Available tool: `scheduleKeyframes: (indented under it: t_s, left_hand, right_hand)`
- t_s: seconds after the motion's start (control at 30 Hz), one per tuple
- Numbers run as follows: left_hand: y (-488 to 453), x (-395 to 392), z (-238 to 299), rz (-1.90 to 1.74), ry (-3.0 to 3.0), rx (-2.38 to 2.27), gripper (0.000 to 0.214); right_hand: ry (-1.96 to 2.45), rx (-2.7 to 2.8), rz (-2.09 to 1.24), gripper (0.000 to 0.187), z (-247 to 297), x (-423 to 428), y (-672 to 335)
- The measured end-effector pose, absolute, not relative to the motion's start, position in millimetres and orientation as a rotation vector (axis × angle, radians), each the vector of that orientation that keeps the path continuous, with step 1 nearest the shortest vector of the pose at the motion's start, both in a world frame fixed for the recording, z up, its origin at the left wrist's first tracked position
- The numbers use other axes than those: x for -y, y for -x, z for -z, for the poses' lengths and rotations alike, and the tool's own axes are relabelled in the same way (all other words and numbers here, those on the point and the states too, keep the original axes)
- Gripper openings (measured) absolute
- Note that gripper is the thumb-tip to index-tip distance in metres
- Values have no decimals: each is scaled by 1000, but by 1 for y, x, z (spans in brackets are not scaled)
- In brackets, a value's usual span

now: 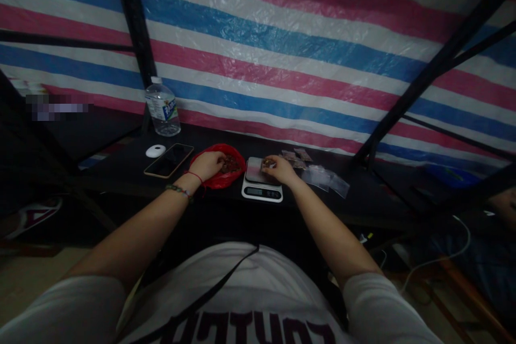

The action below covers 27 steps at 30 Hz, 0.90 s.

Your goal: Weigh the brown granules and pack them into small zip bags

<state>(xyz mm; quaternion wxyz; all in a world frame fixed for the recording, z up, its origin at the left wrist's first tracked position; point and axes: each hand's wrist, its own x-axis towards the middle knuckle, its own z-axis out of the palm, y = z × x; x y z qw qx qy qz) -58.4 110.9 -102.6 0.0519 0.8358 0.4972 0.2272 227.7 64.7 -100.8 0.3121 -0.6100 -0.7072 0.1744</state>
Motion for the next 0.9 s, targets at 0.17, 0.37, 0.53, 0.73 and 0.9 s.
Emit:
scheduleKeyframes:
  t_s: [0.17,0.37,0.53,0.73,0.9]
  left_hand:
    - [60,-110,107,-651,-2564,-1615,39]
    - [56,-101,104,-737,-2558,-1643,40]
    - [51,-94,101,-764,-2587,-1615,38]
    - [52,-92,99,-790,-2567,-1529,36]
    - [52,-95,100,-875,-2534,-1448,35]
  right_hand:
    - [1622,1740,-275,72,88,-53,-251]
    - [2117,1817,50,52,80,-22,-333]
    - [2255,2013,-75,54,96,-12,-365]
    - [2362,2030,4,27,108,-21,-358]
    - [2232,1898,74,26,97,-17,-361]
